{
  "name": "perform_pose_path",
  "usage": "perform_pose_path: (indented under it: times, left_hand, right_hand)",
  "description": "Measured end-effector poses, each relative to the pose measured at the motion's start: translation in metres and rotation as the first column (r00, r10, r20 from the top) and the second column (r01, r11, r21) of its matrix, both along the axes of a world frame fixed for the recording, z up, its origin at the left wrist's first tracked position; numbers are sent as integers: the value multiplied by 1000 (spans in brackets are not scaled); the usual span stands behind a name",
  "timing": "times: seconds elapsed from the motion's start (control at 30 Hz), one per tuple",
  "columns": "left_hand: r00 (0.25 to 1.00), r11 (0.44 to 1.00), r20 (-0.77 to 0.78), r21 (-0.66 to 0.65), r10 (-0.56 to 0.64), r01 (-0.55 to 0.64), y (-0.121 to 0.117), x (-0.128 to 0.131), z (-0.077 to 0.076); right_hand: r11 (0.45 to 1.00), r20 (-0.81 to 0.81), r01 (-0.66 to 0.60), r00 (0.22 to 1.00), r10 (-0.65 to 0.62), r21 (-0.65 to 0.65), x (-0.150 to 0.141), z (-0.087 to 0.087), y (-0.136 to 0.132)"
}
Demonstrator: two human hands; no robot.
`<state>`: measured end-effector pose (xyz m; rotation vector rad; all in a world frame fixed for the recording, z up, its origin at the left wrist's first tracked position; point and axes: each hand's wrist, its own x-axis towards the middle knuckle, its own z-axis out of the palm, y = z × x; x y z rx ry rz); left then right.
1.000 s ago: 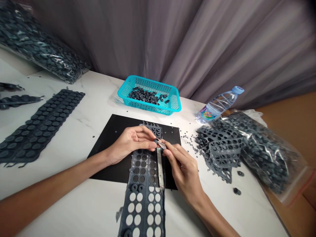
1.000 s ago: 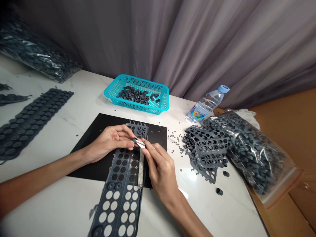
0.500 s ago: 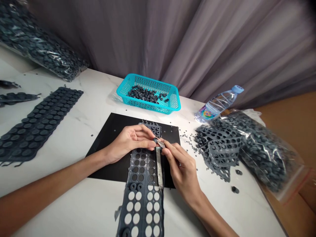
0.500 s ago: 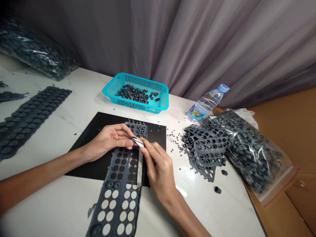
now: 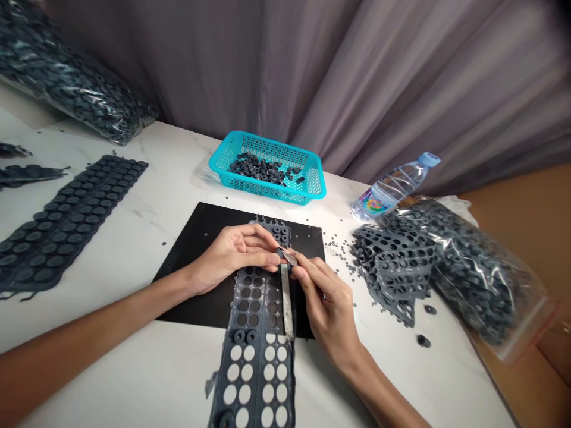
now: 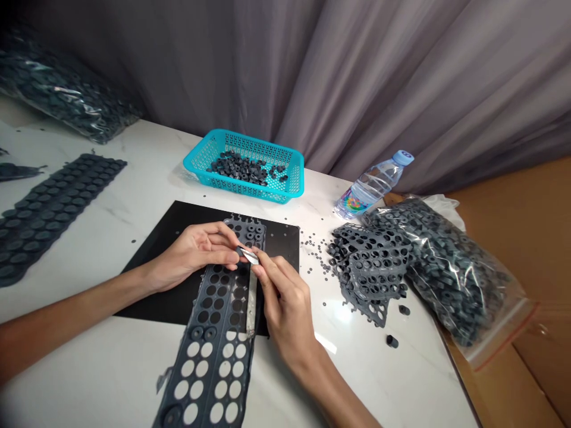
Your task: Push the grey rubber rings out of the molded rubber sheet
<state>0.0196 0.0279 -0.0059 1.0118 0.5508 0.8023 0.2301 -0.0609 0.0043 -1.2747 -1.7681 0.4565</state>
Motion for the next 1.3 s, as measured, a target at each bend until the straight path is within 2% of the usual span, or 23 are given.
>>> perform_pose_path:
  times: [0.53, 0.6, 0.7, 0.77, 0.83, 0.9, 0.97, 1.0, 1.1, 1.2, 1.23, 1.3]
  left_hand:
    - [1000, 1000, 8, 15, -20, 20, 0, -1, 0]
    - [1000, 1000, 1, 19, -23, 23, 0, -1, 0]
    - [999, 999, -21, 23, -24, 24, 1, -1, -2]
    - [999, 999, -44, 35, -25, 26, 2, -2, -3]
    - [995, 997, -96, 78, -17, 25, 4, -2, -3]
    - [982, 983, -188, 185, 32, 3, 5, -2, -1]
    - [941, 921, -293, 387, 168, -44, 9, -3, 3]
    - [906, 858, -323, 508, 274, -78, 12, -4, 6]
    - [770, 587, -284, 797, 571, -142, 34, -5, 13]
    - [680, 355, -206, 931, 704, -85, 75, -2, 21]
    - [659, 306, -212, 952, 722, -29, 91, 0, 24]
    - [644, 279, -223, 960, 732, 15, 120, 5, 30]
  right_hand:
    - [1000, 14, 18, 1000, -18, -3, 8, 5, 3]
    - [998, 19, 65, 998, -65, -21, 17, 5, 7]
    - [976, 76, 207, 976, -202, -63, 40, 4, 18]
    - [948, 179, 313, 937, -299, -58, 60, 1, 26]
    - [932, 298, 363, 892, -340, -23, 77, -5, 32]
    - [920, 400, 389, 838, -371, 39, 88, -13, 37]
    - [910, 484, 394, 776, -404, 128, 91, -21, 39]
    - [905, 528, 392, 741, -416, 162, 91, -24, 39]
    - [893, 664, 392, 610, -432, 221, 88, -30, 39]
    - [887, 743, 401, 516, -426, 230, 86, -27, 39]
    - [885, 745, 405, 511, -429, 231, 85, -25, 39]
    - [891, 713, 394, 556, -427, 226, 80, -18, 37]
